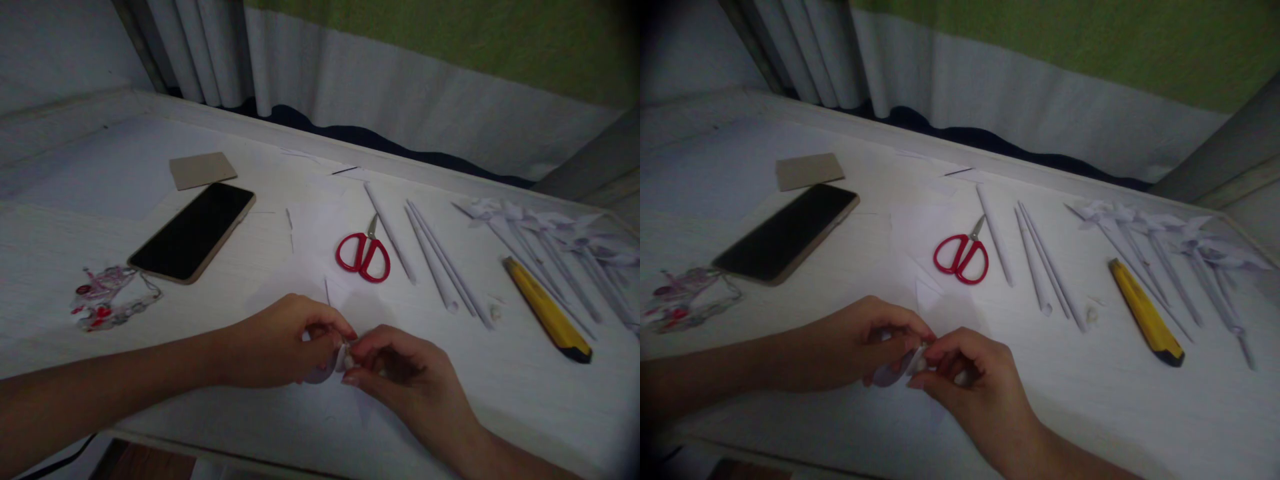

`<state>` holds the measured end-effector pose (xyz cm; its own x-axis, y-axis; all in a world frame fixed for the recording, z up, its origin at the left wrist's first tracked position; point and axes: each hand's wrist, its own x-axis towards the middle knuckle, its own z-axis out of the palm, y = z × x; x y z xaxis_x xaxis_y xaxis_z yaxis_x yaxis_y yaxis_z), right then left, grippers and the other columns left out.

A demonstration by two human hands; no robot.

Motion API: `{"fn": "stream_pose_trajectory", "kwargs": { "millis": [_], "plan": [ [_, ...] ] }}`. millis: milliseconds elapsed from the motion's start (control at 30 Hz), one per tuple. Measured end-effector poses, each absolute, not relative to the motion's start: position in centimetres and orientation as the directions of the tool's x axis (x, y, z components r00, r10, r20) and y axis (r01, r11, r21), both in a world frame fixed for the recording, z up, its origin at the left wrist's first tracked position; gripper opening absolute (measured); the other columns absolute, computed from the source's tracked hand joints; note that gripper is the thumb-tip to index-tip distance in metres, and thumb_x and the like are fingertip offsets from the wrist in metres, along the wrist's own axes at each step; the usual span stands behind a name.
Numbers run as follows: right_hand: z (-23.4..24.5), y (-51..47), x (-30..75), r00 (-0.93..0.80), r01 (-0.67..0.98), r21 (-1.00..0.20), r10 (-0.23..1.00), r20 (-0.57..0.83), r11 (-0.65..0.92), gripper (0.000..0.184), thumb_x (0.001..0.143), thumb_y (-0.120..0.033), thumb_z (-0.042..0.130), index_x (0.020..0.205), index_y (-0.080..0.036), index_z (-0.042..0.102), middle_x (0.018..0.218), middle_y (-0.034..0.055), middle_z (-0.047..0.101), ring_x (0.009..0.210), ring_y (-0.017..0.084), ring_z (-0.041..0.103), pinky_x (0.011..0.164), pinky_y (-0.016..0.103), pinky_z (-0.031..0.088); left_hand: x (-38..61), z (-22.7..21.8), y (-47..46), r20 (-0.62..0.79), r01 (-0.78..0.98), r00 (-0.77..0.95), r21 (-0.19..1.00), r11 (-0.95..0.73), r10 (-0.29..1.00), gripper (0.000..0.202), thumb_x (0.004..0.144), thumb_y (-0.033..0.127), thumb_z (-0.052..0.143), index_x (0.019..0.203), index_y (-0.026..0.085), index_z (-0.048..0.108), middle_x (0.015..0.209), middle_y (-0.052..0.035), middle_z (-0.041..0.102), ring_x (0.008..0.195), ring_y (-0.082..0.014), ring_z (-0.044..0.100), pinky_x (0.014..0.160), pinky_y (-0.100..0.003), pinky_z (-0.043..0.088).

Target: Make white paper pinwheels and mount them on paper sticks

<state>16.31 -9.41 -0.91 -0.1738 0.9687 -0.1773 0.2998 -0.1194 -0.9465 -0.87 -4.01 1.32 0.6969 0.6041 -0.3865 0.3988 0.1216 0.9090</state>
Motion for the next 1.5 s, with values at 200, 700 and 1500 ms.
{"fn": "stream_pose_trajectory", "kwargs": {
  "millis": [200, 700, 1500],
  "plan": [
    [-0.6, -9.3, 16.3, -0.163, 0.27, -0.947, 0.961, -0.225, -0.176, 0.021, 0.054, -0.023, 0.074, 0.067, -0.017, 0.058, 0.06, -0.0012, 0.058, 0.053, 0.01, 0.052, 0.049, 0.022, 0.042, -1.1, 1.7, -3.9, -0.394, 0.415, 0.717, 0.904, 0.104, 0.575, 0.022, 0.079, 0.024, 0.041, 0.089, 0.017, 0.059, 0.06, 0.0032, 0.054, 0.048, -0.0062, 0.047, 0.044, -0.015, 0.037],
    [0.4, -9.1, 17.4, -0.356, 0.377, -0.919, 0.934, -0.027, 0.118, 0.038, 0.058, -0.014, 0.072, 0.088, -0.023, 0.05, 0.079, -0.0017, 0.05, 0.074, 0.013, 0.05, 0.064, 0.024, 0.042, -1.2, 1.7, -4.2, -0.376, 0.417, 0.686, 0.905, 0.087, 0.623, 0.036, 0.054, 0.037, 0.071, 0.084, 0.021, 0.058, 0.065, 0.0061, 0.057, 0.049, -0.0049, 0.047, 0.046, -0.014, 0.036],
    [-0.5, -10.0, 16.7, -0.335, 0.409, -0.88, 0.937, 0.1, 0.24, 0.018, 0.069, -0.006, 0.057, 0.078, -0.02, 0.05, 0.071, -0.0033, 0.06, 0.062, 0.007, 0.057, 0.055, 0.015, 0.045, -1.1, 1.5, -4.8, -0.277, 0.415, 0.731, 0.906, -0.083, 0.624, 0.02, 0.065, 0.036, 0.064, 0.078, 0.021, 0.063, 0.059, 0.0059, 0.056, 0.052, -0.0057, 0.049, 0.046, -0.013, 0.035]
  ]
}}
